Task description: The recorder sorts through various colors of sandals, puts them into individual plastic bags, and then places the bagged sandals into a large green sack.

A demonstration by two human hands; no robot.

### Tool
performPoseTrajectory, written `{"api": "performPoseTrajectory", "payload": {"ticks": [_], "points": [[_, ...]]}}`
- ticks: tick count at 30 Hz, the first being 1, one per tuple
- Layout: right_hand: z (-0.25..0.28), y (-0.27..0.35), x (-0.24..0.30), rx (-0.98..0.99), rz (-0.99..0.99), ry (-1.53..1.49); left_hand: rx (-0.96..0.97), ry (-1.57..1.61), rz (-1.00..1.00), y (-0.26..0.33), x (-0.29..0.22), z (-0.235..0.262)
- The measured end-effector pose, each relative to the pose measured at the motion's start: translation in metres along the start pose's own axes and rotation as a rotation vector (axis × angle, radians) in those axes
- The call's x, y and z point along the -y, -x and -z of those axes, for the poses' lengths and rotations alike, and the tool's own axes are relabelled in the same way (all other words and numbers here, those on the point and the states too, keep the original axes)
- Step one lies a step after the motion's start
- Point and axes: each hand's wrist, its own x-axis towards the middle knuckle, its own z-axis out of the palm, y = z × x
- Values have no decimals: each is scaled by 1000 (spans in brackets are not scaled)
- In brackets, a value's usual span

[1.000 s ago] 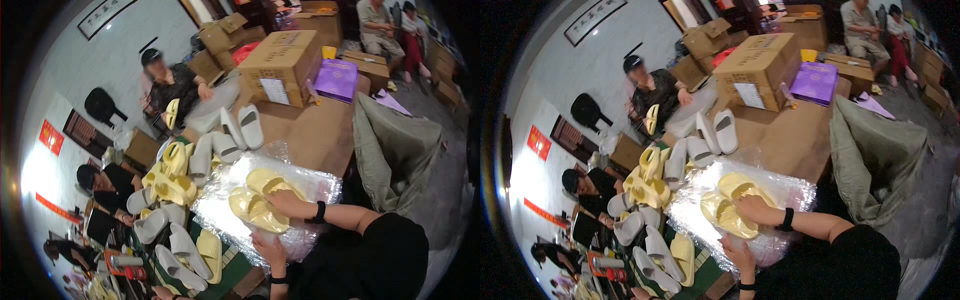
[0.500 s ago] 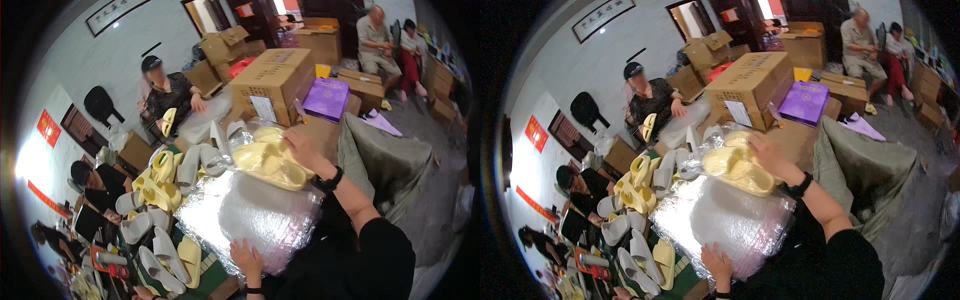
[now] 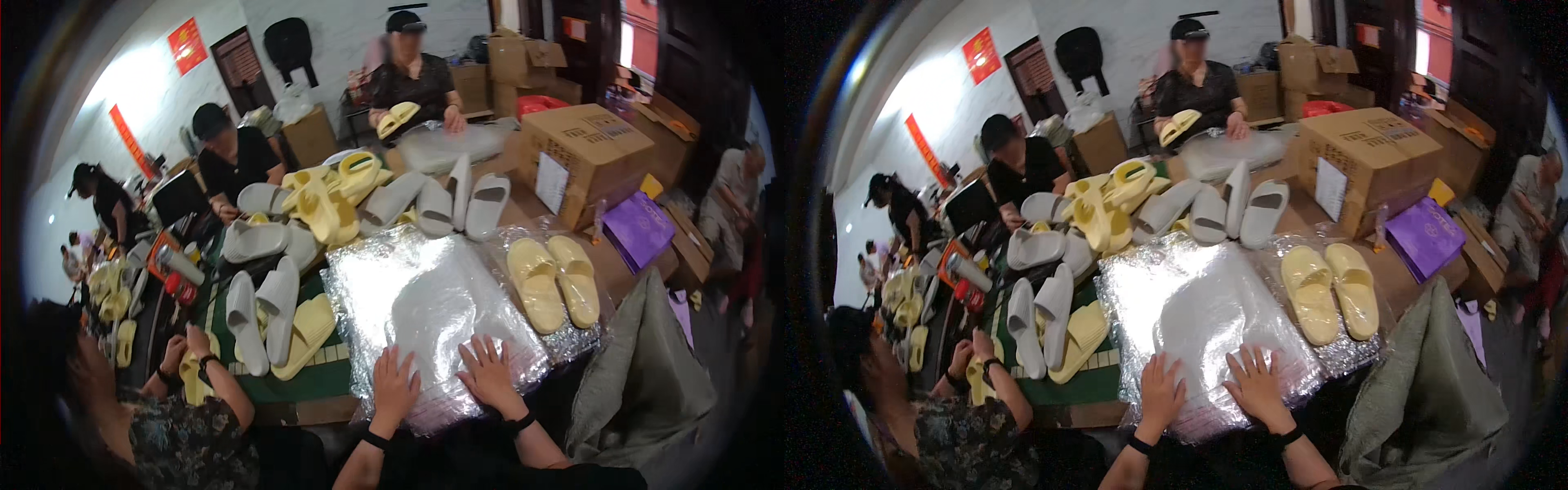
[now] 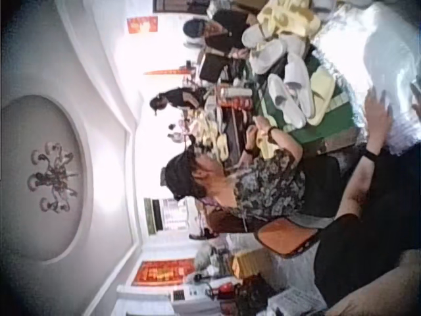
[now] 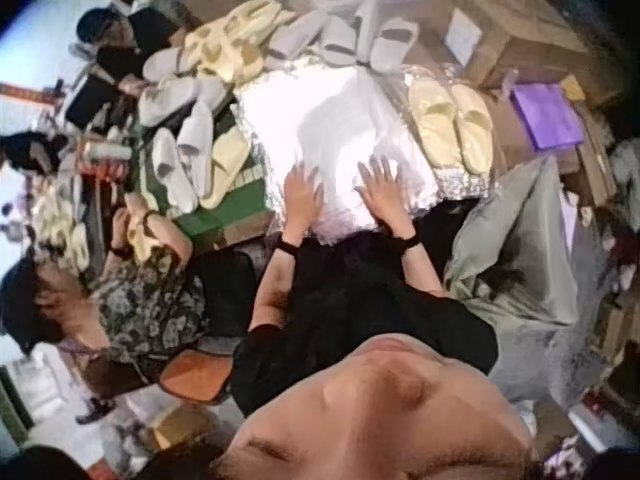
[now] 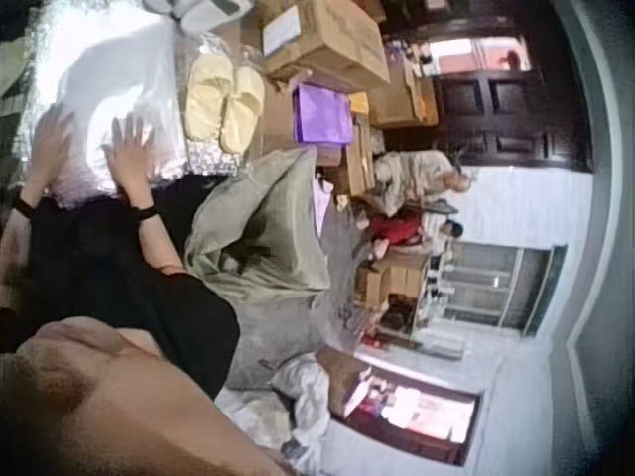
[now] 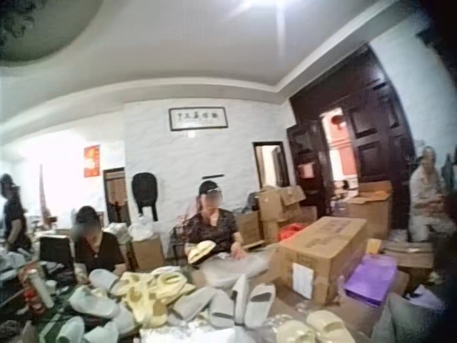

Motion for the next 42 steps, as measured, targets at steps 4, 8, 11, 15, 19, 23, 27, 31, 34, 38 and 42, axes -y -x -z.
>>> {"api": "performPoseTrajectory", "payload": {"ticks": [4,8,11,15,19,23,27,31,34,38,42], "points": [[-6,-2,-1,21,-13,-67,39,32,44,3,2,1],[-3,-1,0,32,-17,-31,244,398,140,-10,12,31],[0,4,0,-4,-34,56,228,595,361,-42,44,69],[23,2,2,103,-17,107,-348,-93,548,-69,117,94],[39,-18,3,97,52,8,-37,-464,959,-73,158,111],[40,-31,14,233,41,-9,8,-257,756,-61,199,112],[36,-35,26,227,-5,27,-246,-79,804,-57,179,118],[39,-37,26,129,56,-17,-538,272,674,-78,147,112],[51,-50,38,150,182,-209,-505,467,638,-88,125,113],[51,-45,61,414,528,-130,-191,418,495,-77,121,100],[45,-31,44,684,535,-6,67,-99,437,-29,85,112]]}}
